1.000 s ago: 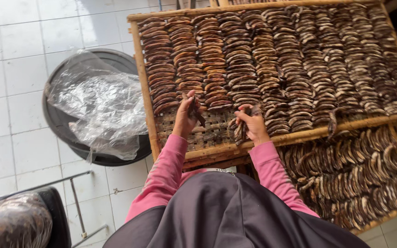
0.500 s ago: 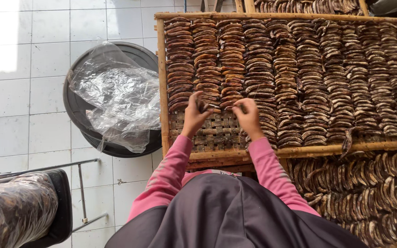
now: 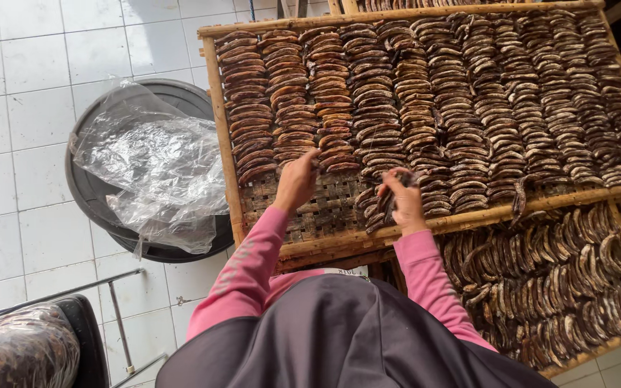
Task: The person picks up dried food items from a large tray, places them into a clear plastic bag on a chair, and سپس continues picking up and organizing more items on the tray.
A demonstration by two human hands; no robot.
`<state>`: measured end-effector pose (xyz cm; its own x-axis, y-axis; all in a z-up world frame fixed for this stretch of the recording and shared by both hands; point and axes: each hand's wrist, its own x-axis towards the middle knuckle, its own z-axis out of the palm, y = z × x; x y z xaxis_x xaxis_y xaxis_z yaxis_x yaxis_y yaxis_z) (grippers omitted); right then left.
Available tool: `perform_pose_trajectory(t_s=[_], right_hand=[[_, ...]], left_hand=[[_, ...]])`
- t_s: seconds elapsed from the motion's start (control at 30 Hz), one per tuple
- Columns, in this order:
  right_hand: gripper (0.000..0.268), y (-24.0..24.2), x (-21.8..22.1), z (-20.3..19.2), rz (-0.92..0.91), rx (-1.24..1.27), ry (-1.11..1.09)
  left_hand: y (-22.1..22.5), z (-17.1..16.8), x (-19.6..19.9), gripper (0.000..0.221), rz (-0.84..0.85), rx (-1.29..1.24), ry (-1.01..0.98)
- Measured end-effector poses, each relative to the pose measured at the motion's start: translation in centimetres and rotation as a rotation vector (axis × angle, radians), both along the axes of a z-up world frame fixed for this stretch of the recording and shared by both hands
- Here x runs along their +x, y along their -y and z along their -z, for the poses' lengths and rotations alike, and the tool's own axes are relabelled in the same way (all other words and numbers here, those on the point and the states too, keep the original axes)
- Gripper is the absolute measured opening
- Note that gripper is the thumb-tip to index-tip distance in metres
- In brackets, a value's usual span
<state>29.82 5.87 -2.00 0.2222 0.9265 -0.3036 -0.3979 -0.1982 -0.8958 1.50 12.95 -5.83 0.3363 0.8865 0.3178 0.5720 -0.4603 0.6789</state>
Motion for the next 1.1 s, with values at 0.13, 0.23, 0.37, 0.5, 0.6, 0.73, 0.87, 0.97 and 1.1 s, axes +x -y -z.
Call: perform_pose_trajectory(t_s=[0.13,0.23,0.37,0.5,0.6,0.73,0.87,0.97,1.1], right_hand=[[0.016,-3.1,-4.6,0.4,-0.285,0.156,0.928],[0.018,-5.0,-8.0,0.6,-0.435,0.469,1.411],[0.018,-6.6,-10.4,1.5,-0.529,0.597,1.703],[0.013,-7.5,-9.3,2.2,-0.505,0.577,1.406],[0.010,-7.3,-7.0,1.2,-0.398,0.301,0.837],[0.009,-5.0,-3.9,-1.2,-0.138,0.207,-0.073],[0.011,-2.6,-2.1,-2.6,0.077,0.000,-0.472],[0.014,-1.5,-1.6,-2.4,0.101,0.034,-0.402],[0.010,-2.6,-1.9,-1.1,-0.012,-0.025,-0.210]], left_hand=[[1.2,-1.0,-3.3,0.059,-0.044,-0.492,0.967],[2.3,-0.9,-6.5,0.050,-0.121,-0.694,1.786],[4.5,0.0,-10.3,0.054,-0.374,-0.787,2.010],[4.9,0.8,-10.4,0.065,-0.395,-0.631,1.487],[3.8,0.7,-7.8,0.071,-0.374,-0.417,0.838],[2.2,0.5,-1.8,0.068,-0.288,-0.251,0.248],[0.4,1.6,2.4,0.056,-0.212,-0.010,-0.113],[-0.1,1.6,3.0,0.051,-0.182,-0.003,-0.154],[0.8,-1.3,0.4,0.058,-0.214,-0.100,0.091]])
